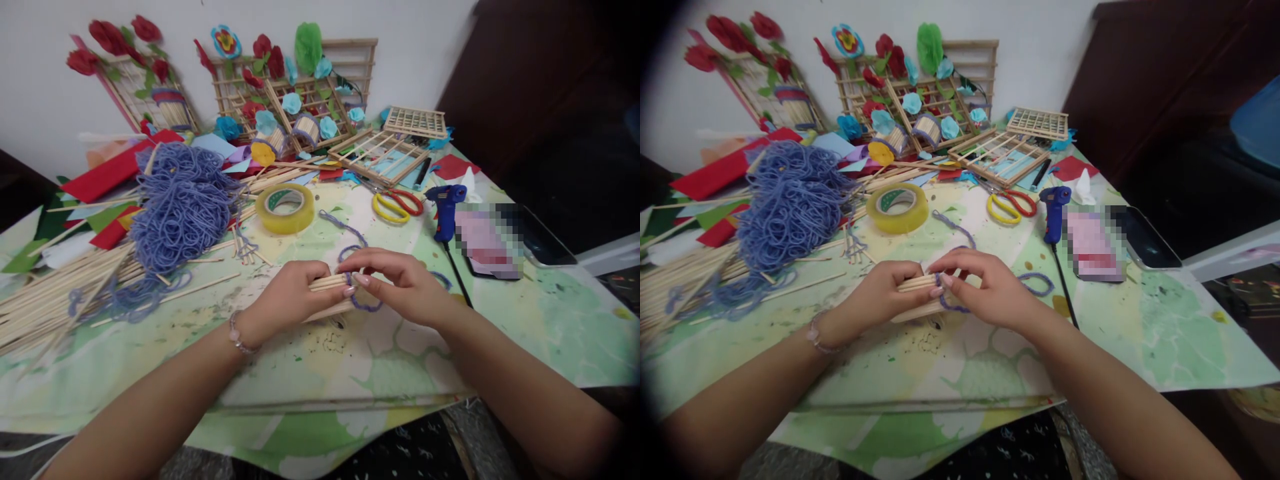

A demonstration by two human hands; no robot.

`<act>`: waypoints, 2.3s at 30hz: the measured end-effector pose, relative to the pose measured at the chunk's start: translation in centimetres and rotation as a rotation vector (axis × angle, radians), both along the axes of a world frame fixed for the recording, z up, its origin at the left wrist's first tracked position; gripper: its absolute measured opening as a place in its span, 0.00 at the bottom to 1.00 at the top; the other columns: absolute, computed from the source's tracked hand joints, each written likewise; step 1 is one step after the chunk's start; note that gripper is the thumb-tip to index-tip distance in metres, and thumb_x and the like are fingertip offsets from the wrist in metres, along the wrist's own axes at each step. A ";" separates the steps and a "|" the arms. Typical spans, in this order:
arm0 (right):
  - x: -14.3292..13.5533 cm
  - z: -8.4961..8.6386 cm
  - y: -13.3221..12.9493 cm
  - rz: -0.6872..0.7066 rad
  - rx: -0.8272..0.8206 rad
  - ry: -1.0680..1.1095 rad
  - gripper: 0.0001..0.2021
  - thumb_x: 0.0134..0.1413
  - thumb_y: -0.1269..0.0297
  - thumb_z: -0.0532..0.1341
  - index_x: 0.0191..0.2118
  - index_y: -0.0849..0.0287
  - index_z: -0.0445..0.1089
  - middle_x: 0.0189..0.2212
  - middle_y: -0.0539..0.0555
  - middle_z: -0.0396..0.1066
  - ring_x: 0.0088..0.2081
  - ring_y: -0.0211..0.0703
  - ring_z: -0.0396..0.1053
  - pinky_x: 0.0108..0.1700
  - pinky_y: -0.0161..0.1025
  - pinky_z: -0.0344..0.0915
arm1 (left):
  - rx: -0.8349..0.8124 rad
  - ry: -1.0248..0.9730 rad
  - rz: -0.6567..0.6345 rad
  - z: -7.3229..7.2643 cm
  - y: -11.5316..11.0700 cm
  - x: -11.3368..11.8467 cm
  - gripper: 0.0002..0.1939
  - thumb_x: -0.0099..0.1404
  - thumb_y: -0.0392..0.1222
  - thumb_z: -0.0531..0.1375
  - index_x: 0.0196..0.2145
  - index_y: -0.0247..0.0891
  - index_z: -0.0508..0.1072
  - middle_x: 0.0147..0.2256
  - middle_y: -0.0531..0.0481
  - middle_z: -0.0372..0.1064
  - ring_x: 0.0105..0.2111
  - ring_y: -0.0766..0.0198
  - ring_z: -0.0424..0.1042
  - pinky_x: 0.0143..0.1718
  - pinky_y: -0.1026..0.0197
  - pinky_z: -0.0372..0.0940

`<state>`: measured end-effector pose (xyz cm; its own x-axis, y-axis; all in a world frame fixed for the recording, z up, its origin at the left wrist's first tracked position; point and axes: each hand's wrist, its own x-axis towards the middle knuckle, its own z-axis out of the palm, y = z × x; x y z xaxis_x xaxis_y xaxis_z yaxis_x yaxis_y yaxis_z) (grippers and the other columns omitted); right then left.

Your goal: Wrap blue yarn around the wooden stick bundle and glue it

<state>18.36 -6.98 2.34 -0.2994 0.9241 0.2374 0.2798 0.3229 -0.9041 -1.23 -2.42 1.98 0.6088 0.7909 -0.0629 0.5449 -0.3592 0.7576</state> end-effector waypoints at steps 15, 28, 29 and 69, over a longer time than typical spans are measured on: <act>-0.7 -0.7 0.3 -0.059 -0.531 0.457 0.12 0.43 0.63 0.67 0.37 0.58 0.75 0.35 0.52 0.75 0.34 0.37 0.71 0.39 0.35 0.66 | 0.079 -0.037 0.116 -0.5 0.0 0.1 0.23 0.55 0.60 0.59 0.20 0.35 0.65 0.18 0.57 0.57 0.21 0.71 0.56 0.20 0.67 0.48; -1.0 -0.3 0.2 -0.101 -0.437 0.344 0.16 0.45 0.54 0.66 0.37 0.60 0.74 0.31 0.53 0.75 0.31 0.37 0.70 0.35 0.35 0.66 | 0.095 0.023 0.125 0.0 -0.5 0.4 0.24 0.55 0.60 0.59 0.19 0.35 0.62 0.18 0.57 0.56 0.21 0.71 0.54 0.21 0.66 0.46; -1.1 -0.4 0.2 -0.105 -0.429 0.342 0.16 0.45 0.53 0.66 0.36 0.60 0.74 0.31 0.53 0.74 0.31 0.37 0.70 0.34 0.35 0.66 | 0.098 0.021 0.123 0.0 -0.6 0.4 0.24 0.55 0.60 0.59 0.19 0.36 0.62 0.18 0.57 0.56 0.21 0.71 0.54 0.21 0.66 0.46; -1.8 -1.1 0.5 -0.265 -0.251 0.346 0.14 0.46 0.56 0.66 0.36 0.59 0.71 0.32 0.52 0.71 0.32 0.37 0.68 0.33 0.35 0.66 | 0.063 0.007 0.112 -0.1 -0.4 0.3 0.24 0.55 0.61 0.58 0.20 0.36 0.62 0.19 0.56 0.58 0.21 0.70 0.56 0.20 0.66 0.47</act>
<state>16.57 -6.50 1.23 0.0099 0.9991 0.0419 -0.0068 0.0419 -0.9991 -0.93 -2.81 1.85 0.5160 0.8564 -0.0151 0.5894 -0.3422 0.7317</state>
